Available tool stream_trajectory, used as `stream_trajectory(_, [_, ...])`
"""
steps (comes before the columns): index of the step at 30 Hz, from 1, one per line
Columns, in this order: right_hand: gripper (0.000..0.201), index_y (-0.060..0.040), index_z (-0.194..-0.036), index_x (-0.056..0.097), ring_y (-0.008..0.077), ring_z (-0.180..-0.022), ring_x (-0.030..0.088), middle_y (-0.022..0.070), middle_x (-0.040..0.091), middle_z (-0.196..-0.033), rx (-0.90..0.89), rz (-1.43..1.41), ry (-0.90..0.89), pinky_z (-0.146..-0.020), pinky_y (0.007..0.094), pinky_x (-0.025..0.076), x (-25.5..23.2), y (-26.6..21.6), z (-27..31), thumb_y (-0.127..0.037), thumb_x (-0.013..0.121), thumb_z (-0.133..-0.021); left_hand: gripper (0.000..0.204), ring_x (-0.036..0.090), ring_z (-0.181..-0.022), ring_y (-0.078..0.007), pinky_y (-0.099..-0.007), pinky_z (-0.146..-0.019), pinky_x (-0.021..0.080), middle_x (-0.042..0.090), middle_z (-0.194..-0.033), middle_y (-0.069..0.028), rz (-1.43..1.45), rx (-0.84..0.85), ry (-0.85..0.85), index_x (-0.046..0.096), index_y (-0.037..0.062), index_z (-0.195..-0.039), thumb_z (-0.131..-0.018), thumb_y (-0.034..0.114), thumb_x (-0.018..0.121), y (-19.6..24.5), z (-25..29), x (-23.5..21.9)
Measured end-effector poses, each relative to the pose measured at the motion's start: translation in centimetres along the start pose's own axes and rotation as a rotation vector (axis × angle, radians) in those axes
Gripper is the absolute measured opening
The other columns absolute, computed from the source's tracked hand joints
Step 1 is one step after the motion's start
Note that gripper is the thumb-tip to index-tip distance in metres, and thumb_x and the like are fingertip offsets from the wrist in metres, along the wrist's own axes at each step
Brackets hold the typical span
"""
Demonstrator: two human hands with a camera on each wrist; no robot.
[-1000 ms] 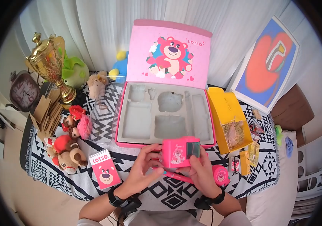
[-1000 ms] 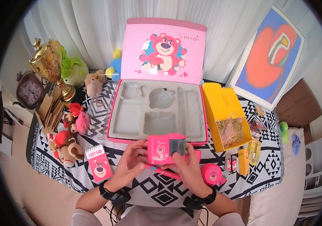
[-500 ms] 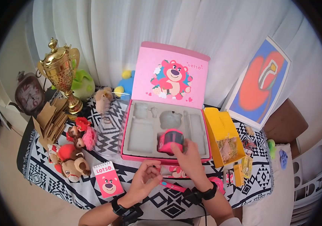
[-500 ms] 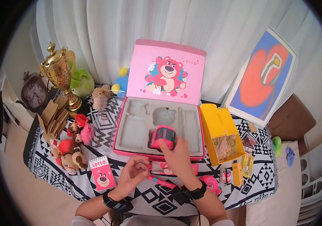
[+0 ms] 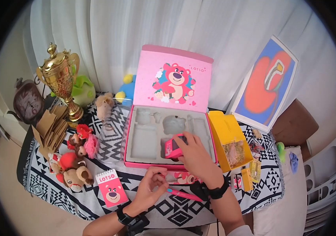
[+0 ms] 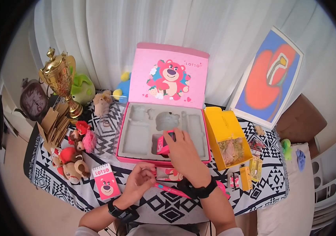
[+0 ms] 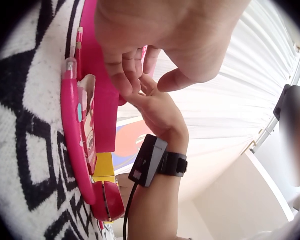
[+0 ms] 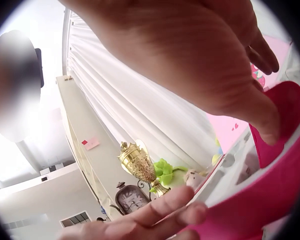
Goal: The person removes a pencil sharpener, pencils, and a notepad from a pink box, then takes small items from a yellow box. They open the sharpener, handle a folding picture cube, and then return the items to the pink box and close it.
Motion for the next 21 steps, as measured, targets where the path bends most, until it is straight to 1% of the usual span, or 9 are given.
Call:
stream_trajectory(2, [0.070, -0.0064, -0.136, 0.045, 0.0435, -0.122, 0.044, 0.0233, 0.042, -0.137, -0.043, 0.117, -0.055, -0.103, 0.0447, 0.039, -0.6, 0.5, -0.9, -0.009, 0.075, -0.073, 0.041, 0.056, -0.090, -0.0114, -0.0255, -0.079, 0.047, 0.048, -0.112, -0.0068, -0.005, -0.017, -0.001, 0.045, 0.0029, -0.121, -0.085, -0.007, 0.061, -0.3, 0.0, -0.1])
stream_trajectory(4, [0.070, -0.0085, -0.135, 0.046, 0.0415, -0.120, 0.046, 0.0213, 0.046, -0.132, -0.042, -0.112, -0.269, -0.101, 0.0431, 0.041, -1.4, 1.0, -1.9, -0.009, 0.076, -0.072, 0.042, 0.056, -0.089, -0.0106, -0.0250, -0.078, 0.047, 0.048, -0.113, -0.0063, -0.013, 0.021, -0.061, 0.044, 0.0032, -0.122, -0.084, -0.007, 0.060, -0.5, -0.1, 0.0])
stream_trajectory(6, [0.070, -0.0090, -0.135, 0.046, 0.0404, -0.119, 0.047, 0.0208, 0.046, -0.131, -0.074, -0.184, -0.289, -0.100, 0.0429, 0.042, -1.7, 1.7, -2.1, -0.008, 0.075, -0.072, 0.041, 0.056, -0.088, -0.0093, -0.0240, -0.077, 0.046, 0.049, -0.112, -0.0050, -0.051, 0.026, -0.048, 0.046, 0.0040, -0.121, -0.084, -0.007, 0.060, -0.7, 0.3, -0.1])
stream_trajectory(9, [0.069, -0.0083, -0.135, 0.046, 0.0355, -0.121, 0.048, 0.0193, 0.046, -0.131, -0.131, -0.283, -0.242, -0.100, 0.0392, 0.042, -3.3, 3.1, -2.0, -0.009, 0.075, -0.073, 0.040, 0.056, -0.087, -0.0085, -0.0235, -0.076, 0.045, 0.049, -0.110, -0.0042, -0.029, 0.021, -0.031, 0.047, 0.0041, -0.119, -0.084, -0.007, 0.061, -1.0, -0.6, -0.2])
stream_trajectory(11, [0.068, -0.0053, -0.136, 0.044, 0.0345, -0.118, 0.051, 0.0192, 0.048, -0.128, -0.099, -0.546, -0.129, -0.097, 0.0377, 0.044, -4.2, 3.1, -1.5, -0.009, 0.072, -0.074, 0.044, 0.054, -0.088, -0.0096, -0.0238, -0.078, 0.046, 0.047, -0.109, -0.0045, -0.027, 0.023, -0.039, 0.045, 0.0025, -0.123, -0.083, -0.008, 0.060, -0.7, -0.3, -0.3])
stream_trajectory(15, [0.076, -0.0073, -0.142, 0.036, 0.0326, -0.123, 0.048, 0.0185, 0.041, -0.133, 0.122, -0.829, -0.142, -0.101, 0.0377, 0.042, -2.2, 4.8, -0.9, -0.009, 0.074, -0.076, 0.044, 0.054, -0.088, -0.0102, -0.0243, -0.077, 0.046, 0.047, -0.109, -0.0049, -0.018, 0.002, -0.049, 0.045, 0.0020, -0.122, -0.082, -0.010, 0.058, -0.3, -0.2, -0.2])
stream_trajectory(17, [0.077, -0.0035, -0.140, 0.035, 0.0343, -0.122, 0.047, 0.0202, 0.039, -0.133, 0.110, -0.754, -0.120, -0.102, 0.0382, 0.042, -1.7, 4.2, -0.6, -0.010, 0.076, -0.075, 0.044, 0.054, -0.088, -0.0105, -0.0246, -0.078, 0.046, 0.047, -0.110, -0.0051, -0.034, 0.008, -0.043, 0.045, 0.0018, -0.123, -0.083, -0.011, 0.058, -0.1, -0.2, -0.1])
stream_trajectory(19, [0.076, -0.0020, -0.138, 0.035, 0.0297, -0.129, 0.042, 0.0137, 0.040, -0.137, 0.090, -0.687, -0.140, -0.107, 0.0395, 0.039, -0.4, 3.9, -0.4, -0.009, 0.077, -0.075, 0.039, 0.056, -0.085, -0.0073, -0.0219, -0.072, 0.042, 0.050, -0.107, -0.0028, -0.039, 0.013, -0.039, 0.046, 0.0047, -0.119, -0.084, -0.007, 0.060, -0.3, -0.2, 0.0])
stream_trajectory(21, [0.069, 0.0018, -0.133, 0.039, 0.0301, -0.127, 0.045, 0.0173, 0.045, -0.133, 0.072, -0.630, -0.124, -0.104, 0.0375, 0.041, -0.4, 3.7, -0.4, -0.012, 0.076, -0.076, 0.039, 0.057, -0.084, -0.0073, -0.0217, -0.072, 0.042, 0.050, -0.107, -0.0027, -0.045, 0.018, -0.042, 0.046, 0.0046, -0.119, -0.084, -0.007, 0.060, -0.5, -0.2, -0.1])
Point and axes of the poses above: each hand's wrist, its own z-axis away from the middle knuckle, its own x-axis out of the palm, y = z × x, the point moved 1 cm from there along -z, towards the middle knuckle
